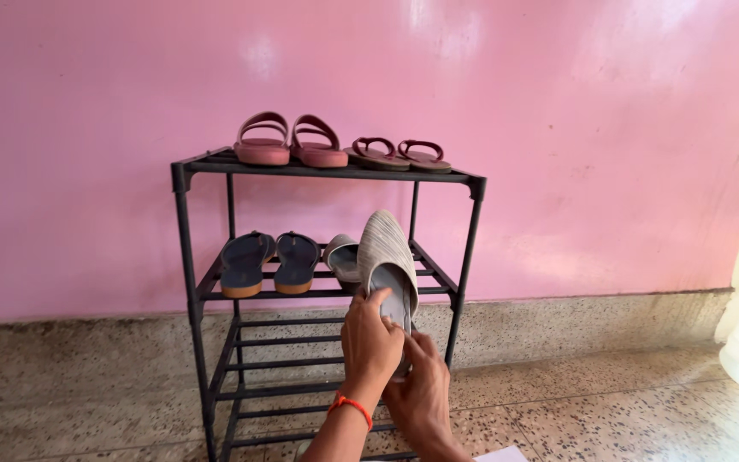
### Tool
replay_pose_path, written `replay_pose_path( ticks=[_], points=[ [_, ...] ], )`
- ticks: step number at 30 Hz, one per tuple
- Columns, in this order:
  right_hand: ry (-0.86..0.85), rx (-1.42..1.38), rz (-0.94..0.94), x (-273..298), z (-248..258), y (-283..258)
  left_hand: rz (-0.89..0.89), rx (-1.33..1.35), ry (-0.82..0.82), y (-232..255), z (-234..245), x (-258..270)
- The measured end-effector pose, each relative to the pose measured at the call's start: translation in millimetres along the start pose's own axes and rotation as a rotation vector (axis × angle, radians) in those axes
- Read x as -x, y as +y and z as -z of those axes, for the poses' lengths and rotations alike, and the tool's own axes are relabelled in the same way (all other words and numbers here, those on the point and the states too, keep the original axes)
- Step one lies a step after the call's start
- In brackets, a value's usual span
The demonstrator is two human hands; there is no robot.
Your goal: The person wipes a pair of light-colored slip-on shoes with a cloth. They clean the exterior and interior surfaces of each shoe, then place the pair on a black metal shoe rack.
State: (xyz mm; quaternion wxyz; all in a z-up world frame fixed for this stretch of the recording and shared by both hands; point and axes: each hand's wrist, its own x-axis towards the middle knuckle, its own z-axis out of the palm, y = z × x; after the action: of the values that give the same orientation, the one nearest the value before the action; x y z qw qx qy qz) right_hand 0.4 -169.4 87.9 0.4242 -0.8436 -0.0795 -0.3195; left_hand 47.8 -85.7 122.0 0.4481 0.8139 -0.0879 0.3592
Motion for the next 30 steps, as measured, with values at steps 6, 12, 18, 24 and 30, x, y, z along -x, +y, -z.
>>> replay_pose_path(
  ticks=[6,12,18,24,30],
  points=[
    [0.1,-0.078,0.074,-42.4,8.0,4.5,0.215,0.401,-0.192,-12.8,-28.4,-4.6],
    [0.22,-0.013,0.098,-57.6,-1.2,21.7,0.016,0.573,-0.187,-21.5,-51.5,-11.2],
    [0.272,0.102,-0.078,-83.0,-5.2,42.7,0.015,0.573,-0.263,-4.3,-68.9,-15.7],
    [0.251,0.051,-0.086,-106.8,-26.1,73.0,0.01,0.487,-0.151,-3.5,-71.4,-22.7],
    [0.4,0.081,0.008,-129.9,-53.8,95.8,0.409,0.804,-0.354,-26.2,-66.7,-30.2]
  ],
)
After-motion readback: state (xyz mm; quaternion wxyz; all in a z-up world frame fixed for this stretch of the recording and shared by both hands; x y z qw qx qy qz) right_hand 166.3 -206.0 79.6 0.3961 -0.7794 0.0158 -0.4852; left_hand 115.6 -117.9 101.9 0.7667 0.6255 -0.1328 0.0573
